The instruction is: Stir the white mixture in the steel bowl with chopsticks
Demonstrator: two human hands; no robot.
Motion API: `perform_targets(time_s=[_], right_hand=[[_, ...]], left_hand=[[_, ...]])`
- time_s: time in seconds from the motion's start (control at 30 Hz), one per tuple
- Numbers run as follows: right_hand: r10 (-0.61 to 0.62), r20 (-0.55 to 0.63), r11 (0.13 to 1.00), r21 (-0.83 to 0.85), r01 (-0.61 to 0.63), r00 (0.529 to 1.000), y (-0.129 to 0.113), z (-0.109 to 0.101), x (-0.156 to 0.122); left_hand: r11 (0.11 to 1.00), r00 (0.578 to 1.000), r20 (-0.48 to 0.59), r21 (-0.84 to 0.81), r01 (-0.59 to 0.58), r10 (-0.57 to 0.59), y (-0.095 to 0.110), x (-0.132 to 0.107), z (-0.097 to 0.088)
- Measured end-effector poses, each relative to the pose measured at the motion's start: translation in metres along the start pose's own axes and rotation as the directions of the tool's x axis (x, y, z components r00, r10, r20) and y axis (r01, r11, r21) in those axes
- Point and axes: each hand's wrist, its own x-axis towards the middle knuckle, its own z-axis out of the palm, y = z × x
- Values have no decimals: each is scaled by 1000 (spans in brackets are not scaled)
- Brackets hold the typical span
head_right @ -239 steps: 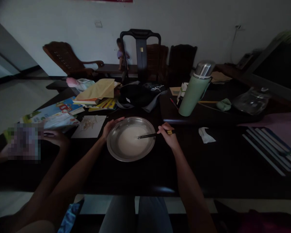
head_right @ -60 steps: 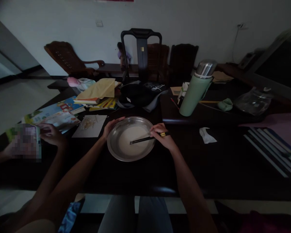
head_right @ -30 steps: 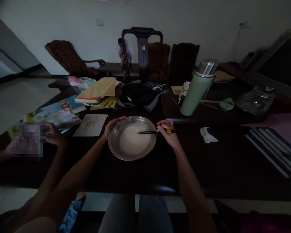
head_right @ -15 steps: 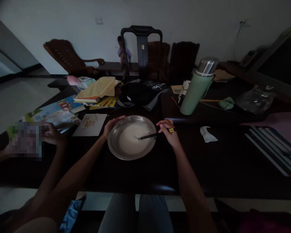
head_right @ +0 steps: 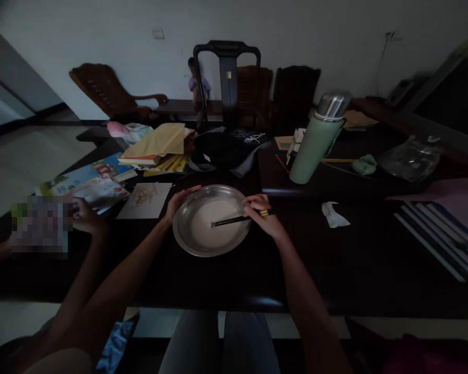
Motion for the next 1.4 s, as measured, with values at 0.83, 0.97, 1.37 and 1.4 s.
perform_targets(time_s=[0.83, 0.97, 1.37, 1.4], right_hand=[[28, 31, 999, -15, -28, 999, 0, 2, 1], [39, -118, 998, -40, -44, 992, 3, -3, 2], [56, -133, 997, -44, -63, 990, 0, -1, 2], [58, -168, 998, -20, -62, 984, 1, -3, 1]], left_hand=[[978, 994, 70, -185, 98, -86, -3, 5, -7], [979, 994, 60, -177, 104, -95, -3, 5, -7], [991, 998, 38, -117, 58, -54, -5, 6, -8], [994, 999, 21, -103, 45, -43, -6, 7, -8]])
